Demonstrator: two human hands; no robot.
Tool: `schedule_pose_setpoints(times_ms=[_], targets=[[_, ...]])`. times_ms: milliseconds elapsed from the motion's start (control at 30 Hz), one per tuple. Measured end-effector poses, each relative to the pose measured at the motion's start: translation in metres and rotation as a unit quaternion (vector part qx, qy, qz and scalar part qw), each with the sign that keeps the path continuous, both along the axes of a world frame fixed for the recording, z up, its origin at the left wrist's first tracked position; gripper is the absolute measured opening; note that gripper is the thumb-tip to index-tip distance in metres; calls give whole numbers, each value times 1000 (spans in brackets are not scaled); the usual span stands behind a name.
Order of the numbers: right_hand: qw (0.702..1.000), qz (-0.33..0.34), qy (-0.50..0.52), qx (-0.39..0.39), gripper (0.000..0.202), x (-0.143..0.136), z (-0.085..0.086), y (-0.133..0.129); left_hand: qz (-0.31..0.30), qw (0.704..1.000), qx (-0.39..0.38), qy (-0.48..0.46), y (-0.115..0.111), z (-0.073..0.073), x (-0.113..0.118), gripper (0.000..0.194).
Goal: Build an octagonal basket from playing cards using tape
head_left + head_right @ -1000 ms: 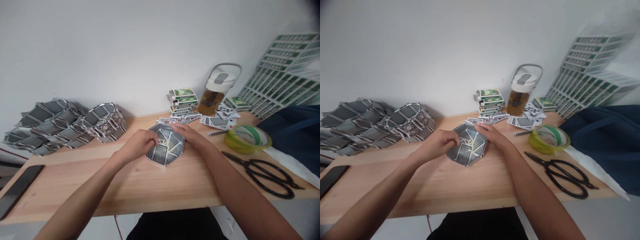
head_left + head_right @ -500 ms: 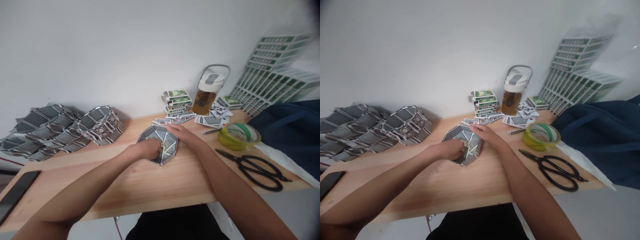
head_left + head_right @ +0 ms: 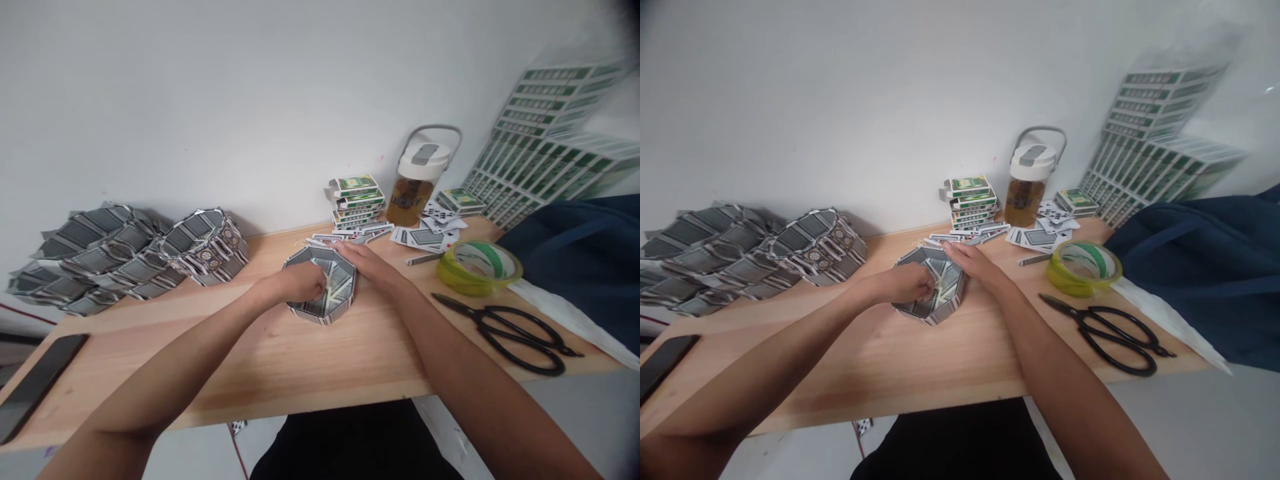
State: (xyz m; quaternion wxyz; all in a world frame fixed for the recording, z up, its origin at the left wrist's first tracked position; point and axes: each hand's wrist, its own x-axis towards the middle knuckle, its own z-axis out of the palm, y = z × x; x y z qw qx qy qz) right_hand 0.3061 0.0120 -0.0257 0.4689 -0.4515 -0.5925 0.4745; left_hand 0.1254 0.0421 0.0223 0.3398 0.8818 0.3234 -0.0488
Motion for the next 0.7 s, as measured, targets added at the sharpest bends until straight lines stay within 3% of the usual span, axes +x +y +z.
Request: schedule_pose_setpoints(times_ms=[200, 333, 500, 700], targets=[[1000, 5, -16, 6, 49, 2, 1, 0, -26, 997, -65, 36, 10, -17, 11, 19], [1000, 6, -28, 1, 46, 3, -2, 2, -44, 996, -73, 30, 12, -11, 6, 19], [999, 8, -45, 29, 47, 4, -6, 5, -56, 998, -1, 17, 11, 0, 13, 22], [995, 17, -85, 55, 48, 7, -10, 10, -81, 992, 69, 62, 16, -14, 39, 19]])
